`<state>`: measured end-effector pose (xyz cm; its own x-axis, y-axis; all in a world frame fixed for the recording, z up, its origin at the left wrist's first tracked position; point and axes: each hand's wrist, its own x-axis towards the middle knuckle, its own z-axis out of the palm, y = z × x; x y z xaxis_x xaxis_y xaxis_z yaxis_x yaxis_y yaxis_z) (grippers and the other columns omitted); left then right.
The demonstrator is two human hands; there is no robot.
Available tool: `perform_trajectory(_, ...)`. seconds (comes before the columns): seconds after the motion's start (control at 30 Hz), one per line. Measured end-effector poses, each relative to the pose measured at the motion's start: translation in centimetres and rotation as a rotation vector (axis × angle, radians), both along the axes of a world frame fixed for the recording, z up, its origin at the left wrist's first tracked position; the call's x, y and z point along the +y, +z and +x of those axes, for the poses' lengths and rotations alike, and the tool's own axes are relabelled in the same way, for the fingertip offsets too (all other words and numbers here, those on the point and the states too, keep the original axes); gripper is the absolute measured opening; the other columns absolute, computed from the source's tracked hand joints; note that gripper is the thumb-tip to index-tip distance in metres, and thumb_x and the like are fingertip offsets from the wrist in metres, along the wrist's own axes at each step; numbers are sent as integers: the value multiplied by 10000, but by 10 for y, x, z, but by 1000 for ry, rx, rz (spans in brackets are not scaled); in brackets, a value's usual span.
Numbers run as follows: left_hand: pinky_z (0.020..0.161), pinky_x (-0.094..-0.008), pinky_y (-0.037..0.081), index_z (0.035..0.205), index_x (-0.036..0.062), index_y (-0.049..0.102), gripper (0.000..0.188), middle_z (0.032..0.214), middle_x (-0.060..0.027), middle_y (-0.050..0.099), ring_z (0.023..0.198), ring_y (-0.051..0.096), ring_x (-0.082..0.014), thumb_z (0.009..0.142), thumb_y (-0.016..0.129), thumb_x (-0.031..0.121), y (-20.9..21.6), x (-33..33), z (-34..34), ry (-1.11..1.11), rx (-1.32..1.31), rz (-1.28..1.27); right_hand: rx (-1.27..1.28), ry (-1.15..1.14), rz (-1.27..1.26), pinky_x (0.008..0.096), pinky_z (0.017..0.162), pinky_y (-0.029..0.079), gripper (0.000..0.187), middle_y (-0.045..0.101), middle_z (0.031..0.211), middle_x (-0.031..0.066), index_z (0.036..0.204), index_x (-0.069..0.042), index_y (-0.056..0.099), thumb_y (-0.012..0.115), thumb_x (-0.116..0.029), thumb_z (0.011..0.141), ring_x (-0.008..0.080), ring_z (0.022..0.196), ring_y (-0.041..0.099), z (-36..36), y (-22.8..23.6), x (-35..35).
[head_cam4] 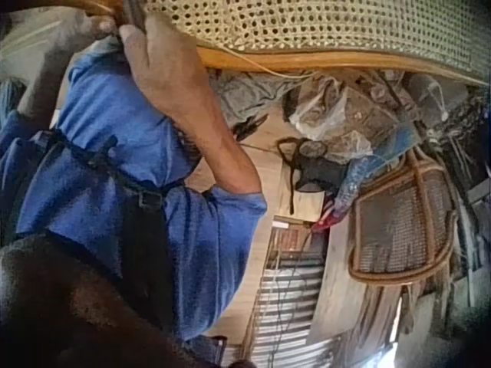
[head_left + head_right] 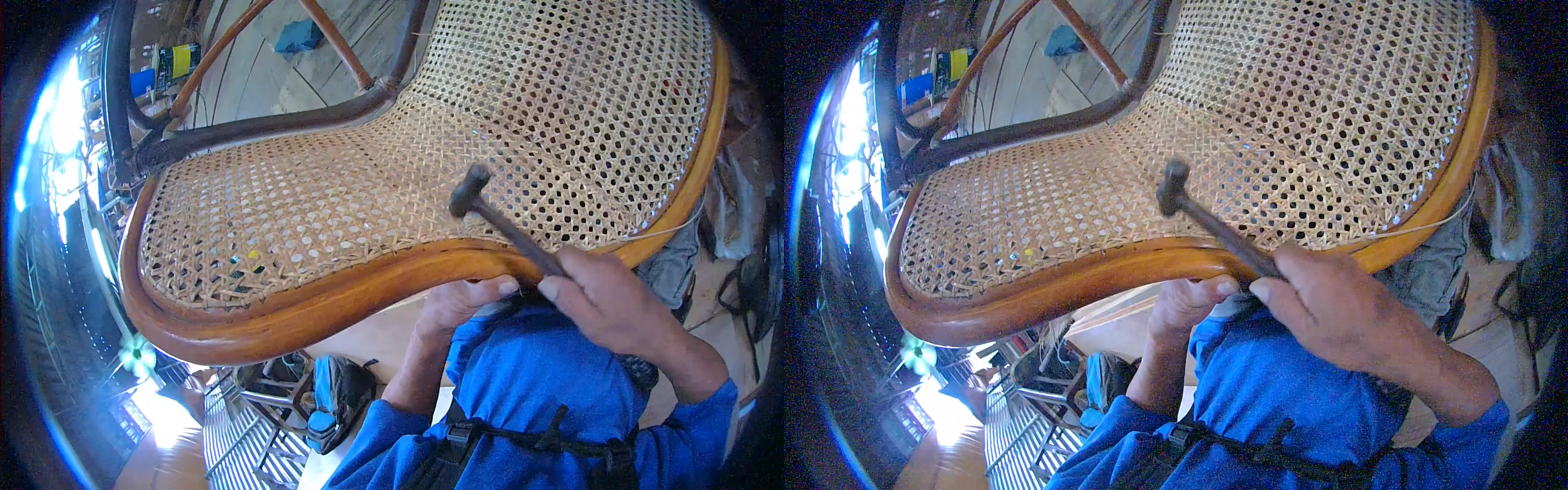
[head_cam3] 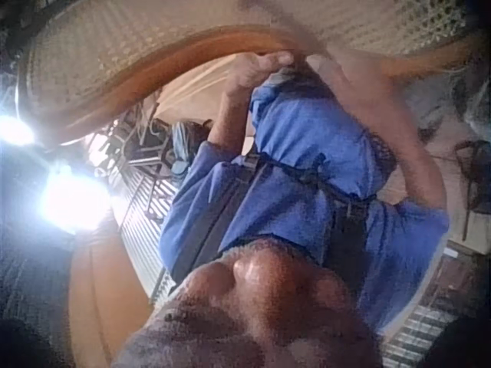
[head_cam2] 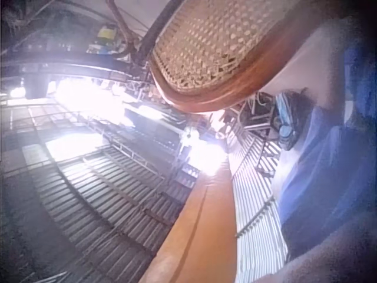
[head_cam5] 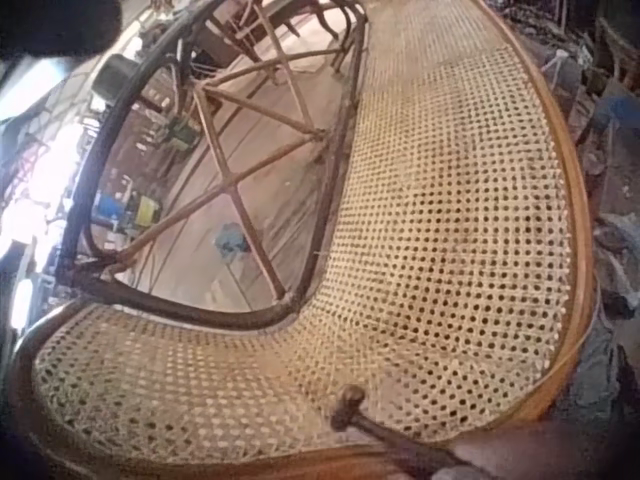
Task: The person weaves a cane strip into the edge groove of a wooden chair seat. They use a hammer to tap the strip into place and pliers to trim excess material, working along the curved perimeter of the seat.
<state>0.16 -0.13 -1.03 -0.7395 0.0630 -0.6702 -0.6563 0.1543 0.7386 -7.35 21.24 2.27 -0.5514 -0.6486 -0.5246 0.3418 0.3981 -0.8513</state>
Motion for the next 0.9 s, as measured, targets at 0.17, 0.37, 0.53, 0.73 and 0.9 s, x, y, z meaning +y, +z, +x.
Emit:
perform_trajectory(0.17, 777, -343, 470, 930, 39, 641, 458, 879, -73, 642, 844, 592, -202, 723, 714, 442, 4, 1, -3, 21, -15, 48, -128, -41, 48, 466, 617, 434, 292, 545, 697, 231, 819, 24, 497, 517, -263, 874, 404, 680, 567, -12, 9, 3)
perform_trajectory(0.37, 775, -337, 471, 939, 37, 642, 466, 896, -42, 642, 863, 582, -183, 701, 745, 425, 4, 2, -8, 11, 12, 95, -17, -21, 20, 455, 605, 427, 286, 529, 689, 221, 784, 22, 473, 536, -246, 862, 388, 674, 564, -7, 10, 1)
perform_trajectory(0.53, 856, -334, 450, 1057, 35, 612, 408, 989, -83, 643, 947, 584, -189, 749, 716, 281, 7, -6, -7, -79, -54, 27, 88, -77, 140, 432, 578, 423, 285, 502, 656, 178, 782, -2, 466, 571, -261, 838, 358, 644, 558, -14, 15, 10)
perform_trajectory(0.73, 770, -383, 499, 1033, 73, 599, 312, 934, -119, 642, 851, 625, -303, 816, 631, 295, 61, -9, -13, -963, -66, -273, 393, 254, 191, 414, 590, 448, 257, 532, 693, 114, 858, -72, 541, 631, -301, 782, 315, 673, 571, 19, 0, 57)
perform_trajectory(0.9, 645, -311, 529, 944, 130, 609, 183, 881, -36, 639, 767, 644, -212, 764, 575, 131, 180, 3, -59, -1024, 284, -432, 547, 393, 126, 428, 616, 476, 269, 558, 756, 97, 930, -111, 562, 603, -337, 791, 298, 717, 591, 52, -13, 60)
